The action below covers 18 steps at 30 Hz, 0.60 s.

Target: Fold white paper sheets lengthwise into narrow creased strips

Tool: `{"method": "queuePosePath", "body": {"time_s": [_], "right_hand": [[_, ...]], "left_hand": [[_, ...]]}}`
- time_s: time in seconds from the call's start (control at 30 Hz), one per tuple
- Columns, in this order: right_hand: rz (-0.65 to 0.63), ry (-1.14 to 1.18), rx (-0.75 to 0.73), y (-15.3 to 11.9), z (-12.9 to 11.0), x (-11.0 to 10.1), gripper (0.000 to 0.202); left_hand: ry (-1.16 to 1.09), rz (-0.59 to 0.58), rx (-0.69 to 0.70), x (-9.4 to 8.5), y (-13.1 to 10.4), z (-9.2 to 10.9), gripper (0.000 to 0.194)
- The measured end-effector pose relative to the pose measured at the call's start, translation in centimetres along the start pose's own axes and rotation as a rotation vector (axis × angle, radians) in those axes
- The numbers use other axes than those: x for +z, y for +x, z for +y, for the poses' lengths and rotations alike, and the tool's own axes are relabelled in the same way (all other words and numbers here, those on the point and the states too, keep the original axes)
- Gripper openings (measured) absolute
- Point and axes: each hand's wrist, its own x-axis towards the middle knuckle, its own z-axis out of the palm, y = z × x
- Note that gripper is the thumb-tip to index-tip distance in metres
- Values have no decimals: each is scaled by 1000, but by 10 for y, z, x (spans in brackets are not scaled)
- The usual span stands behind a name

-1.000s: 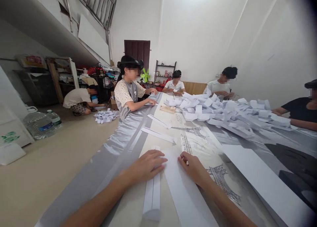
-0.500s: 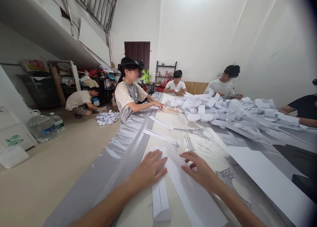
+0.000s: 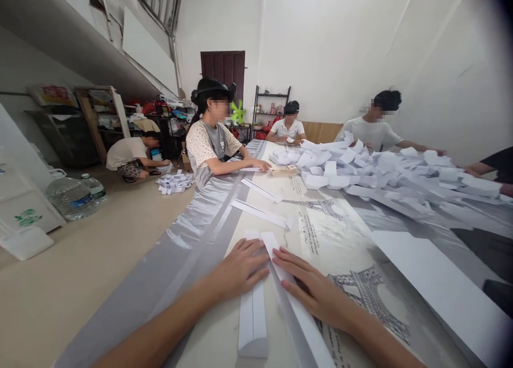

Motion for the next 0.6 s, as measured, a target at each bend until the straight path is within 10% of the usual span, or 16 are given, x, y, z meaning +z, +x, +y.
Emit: {"method": "queuePosePath", "body": {"time_s": [0.6], "right_hand": [[21,-86,9,-3,-10,1,56]], "left_hand": [[91,146,-57,14,1,-3,36]]}}
